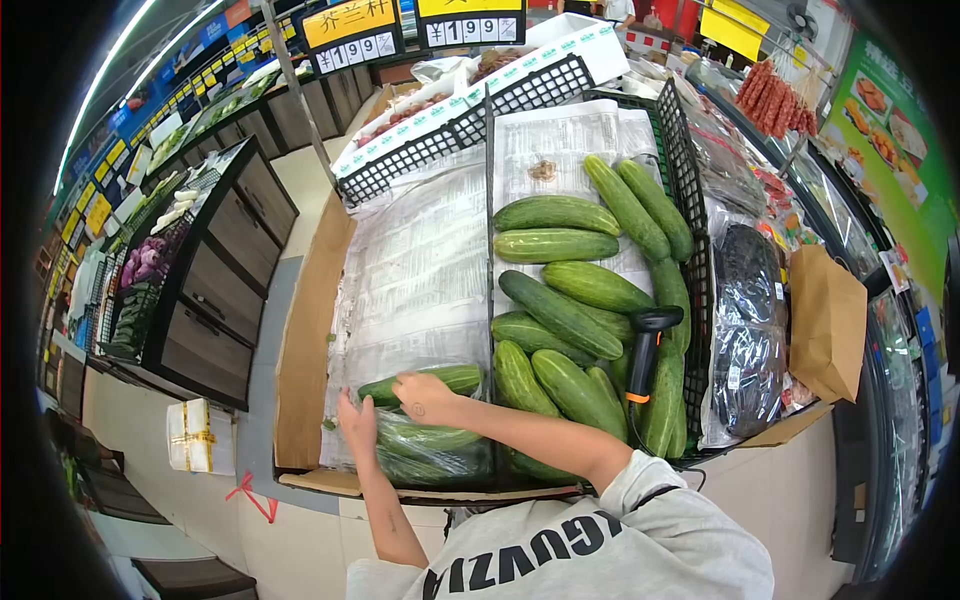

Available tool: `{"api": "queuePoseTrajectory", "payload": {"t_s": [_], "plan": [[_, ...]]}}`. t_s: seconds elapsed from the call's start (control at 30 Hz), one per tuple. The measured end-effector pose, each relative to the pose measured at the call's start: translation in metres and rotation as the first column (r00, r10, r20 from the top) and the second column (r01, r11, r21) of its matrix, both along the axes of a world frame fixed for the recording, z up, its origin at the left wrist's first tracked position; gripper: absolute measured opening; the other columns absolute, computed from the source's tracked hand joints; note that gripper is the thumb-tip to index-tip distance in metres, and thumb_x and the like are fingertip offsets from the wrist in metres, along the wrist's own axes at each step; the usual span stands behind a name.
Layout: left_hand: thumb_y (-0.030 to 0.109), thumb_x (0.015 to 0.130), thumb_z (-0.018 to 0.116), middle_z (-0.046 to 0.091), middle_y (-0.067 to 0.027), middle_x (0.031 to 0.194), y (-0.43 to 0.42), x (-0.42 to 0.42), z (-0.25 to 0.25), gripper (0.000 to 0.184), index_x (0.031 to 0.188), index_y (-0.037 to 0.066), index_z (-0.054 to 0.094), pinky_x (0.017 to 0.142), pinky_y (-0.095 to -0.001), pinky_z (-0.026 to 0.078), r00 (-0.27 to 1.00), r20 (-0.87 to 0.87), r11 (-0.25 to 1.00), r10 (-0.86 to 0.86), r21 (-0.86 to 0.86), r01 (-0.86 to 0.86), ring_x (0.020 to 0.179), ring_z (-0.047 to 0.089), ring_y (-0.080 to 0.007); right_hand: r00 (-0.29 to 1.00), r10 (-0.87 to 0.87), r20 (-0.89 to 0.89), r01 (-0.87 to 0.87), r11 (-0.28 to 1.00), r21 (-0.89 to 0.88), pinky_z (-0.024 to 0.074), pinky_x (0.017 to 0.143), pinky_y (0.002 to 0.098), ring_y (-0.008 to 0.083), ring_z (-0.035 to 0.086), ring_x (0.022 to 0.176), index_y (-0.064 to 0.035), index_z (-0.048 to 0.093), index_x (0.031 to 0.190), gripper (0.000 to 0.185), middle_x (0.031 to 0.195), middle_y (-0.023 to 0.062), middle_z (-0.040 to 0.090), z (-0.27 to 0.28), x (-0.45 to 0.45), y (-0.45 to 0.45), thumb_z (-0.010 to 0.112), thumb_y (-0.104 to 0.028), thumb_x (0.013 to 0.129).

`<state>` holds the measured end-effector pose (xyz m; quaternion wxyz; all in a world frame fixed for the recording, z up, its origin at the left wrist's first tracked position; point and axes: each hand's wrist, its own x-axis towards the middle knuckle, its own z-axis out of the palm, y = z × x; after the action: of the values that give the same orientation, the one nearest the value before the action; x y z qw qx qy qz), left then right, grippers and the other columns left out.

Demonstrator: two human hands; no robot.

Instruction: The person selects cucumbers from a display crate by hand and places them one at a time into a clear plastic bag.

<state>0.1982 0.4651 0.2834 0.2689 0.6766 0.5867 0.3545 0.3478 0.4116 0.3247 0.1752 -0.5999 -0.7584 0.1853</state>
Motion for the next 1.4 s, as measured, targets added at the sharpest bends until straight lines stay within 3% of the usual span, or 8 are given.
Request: {"api": "queuePoseTrajectory", "payload": {"t_s": [0.13,0.27,0.53,0.87,0.93,1.1,1.3,1.4], "plan": [[0.02,0.072,0.05,0.048,-0.0222,0.101,0.012,0.004,0.02,0.042,0.106,-0.004,0.044,0.083,-0.0364,0.033,0.983,-0.14,0.96,-0.119,-0.27,0.078,0.096,0.045,-0.0341,0.987,-0.098,0.124,0.096,0.995,0.018,0.0412,0.073,0.0363,0.029,0.045,0.093,0.0033,0.049,0.09,0.027,0.097,0.0174,0.044,0.0,0.004,0.0,0.05,-0.002,0.063],[0.022,0.073,0.049,0.049,-0.0236,0.102,0.017,0.007,0.01,0.042,0.107,-0.002,0.044,0.083,-0.0356,0.034,0.976,-0.165,0.973,-0.145,-0.205,0.11,0.097,0.045,-0.0342,0.987,-0.108,0.118,0.105,0.994,0.036,0.0396,0.076,0.0374,0.0291,0.044,0.095,0.0025,0.048,0.096,0.033,0.1,0.0175,0.042,-0.013,0.012,0.001,0.05,-0.002,0.064],[0.027,0.079,0.043,0.05,-0.0208,0.102,0.024,0.007,0.022,0.039,0.106,-0.002,0.045,0.08,-0.0342,0.034,0.995,0.048,0.854,-0.091,-0.509,0.102,0.094,0.047,-0.0294,0.882,-0.176,0.437,0.321,0.903,-0.285,0.042,0.074,0.0363,0.0267,0.047,0.096,-0.0061,0.048,0.103,0.039,0.105,0.0126,0.047,-0.013,0.037,0.011,0.057,-0.013,0.065],[0.026,0.083,0.037,0.049,-0.0182,0.101,0.053,-0.022,-0.036,0.04,0.103,-0.008,0.045,0.08,-0.0314,0.033,0.985,0.167,0.916,-0.048,-0.385,0.11,0.091,0.046,-0.0246,0.895,0.011,0.447,0.213,0.868,-0.448,0.043,0.068,0.0364,0.023,0.055,0.085,-0.0069,0.059,0.089,0.029,0.092,0.0097,0.057,0.001,0.051,0.02,0.062,-0.015,0.061],[0.029,0.084,0.038,0.05,-0.0164,0.1,0.051,-0.021,-0.029,0.042,0.102,-0.008,0.045,0.079,-0.0317,0.035,0.92,0.383,0.895,0.081,-0.434,0.102,0.089,0.047,-0.0238,0.908,0.002,0.42,0.204,0.871,-0.447,0.0421,0.066,0.0364,0.0235,0.055,0.084,-0.0069,0.059,0.087,0.028,0.089,0.0104,0.057,0.014,0.051,0.013,0.062,-0.013,0.06],[0.028,0.085,0.037,0.051,-0.0133,0.098,0.047,-0.019,-0.016,0.038,0.102,-0.005,0.047,0.075,-0.0311,0.039,0.784,0.579,0.863,0.226,-0.492,0.114,0.086,0.05,-0.0206,0.89,-0.256,0.377,0.121,0.93,0.346,0.0327,0.075,0.034,0.0183,0.048,0.081,-0.005,0.059,0.074,0.023,0.078,0.007,0.049,0.045,0.033,-0.016,0.062,-0.014,0.053],[0.027,0.087,0.032,0.056,-0.0117,0.087,0.046,-0.025,-0.012,0.034,0.099,0.0,0.049,0.073,-0.0307,0.041,0.53,0.837,0.853,0.135,-0.37,0.367,0.076,0.053,-0.0202,0.943,-0.118,0.312,-0.084,0.821,0.565,0.0331,0.075,0.0359,0.0189,0.048,0.076,-0.0027,0.055,0.075,0.021,0.077,0.0068,0.046,0.118,0.063,-0.06,0.059,-0.01,0.055],[0.027,0.087,0.029,0.057,-0.0115,0.074,0.026,-0.016,0.019,0.038,0.104,-0.001,0.047,0.066,-0.0281,0.039,0.636,0.768,0.874,0.075,-0.358,0.33,0.069,0.051,-0.0173,0.938,-0.281,0.203,0.059,0.705,0.707,0.0323,0.077,0.0387,0.0189,0.048,0.078,-0.0057,0.054,0.081,0.035,0.076,0.0055,0.046,0.128,0.094,-0.085,0.065,-0.017,0.05]]}}
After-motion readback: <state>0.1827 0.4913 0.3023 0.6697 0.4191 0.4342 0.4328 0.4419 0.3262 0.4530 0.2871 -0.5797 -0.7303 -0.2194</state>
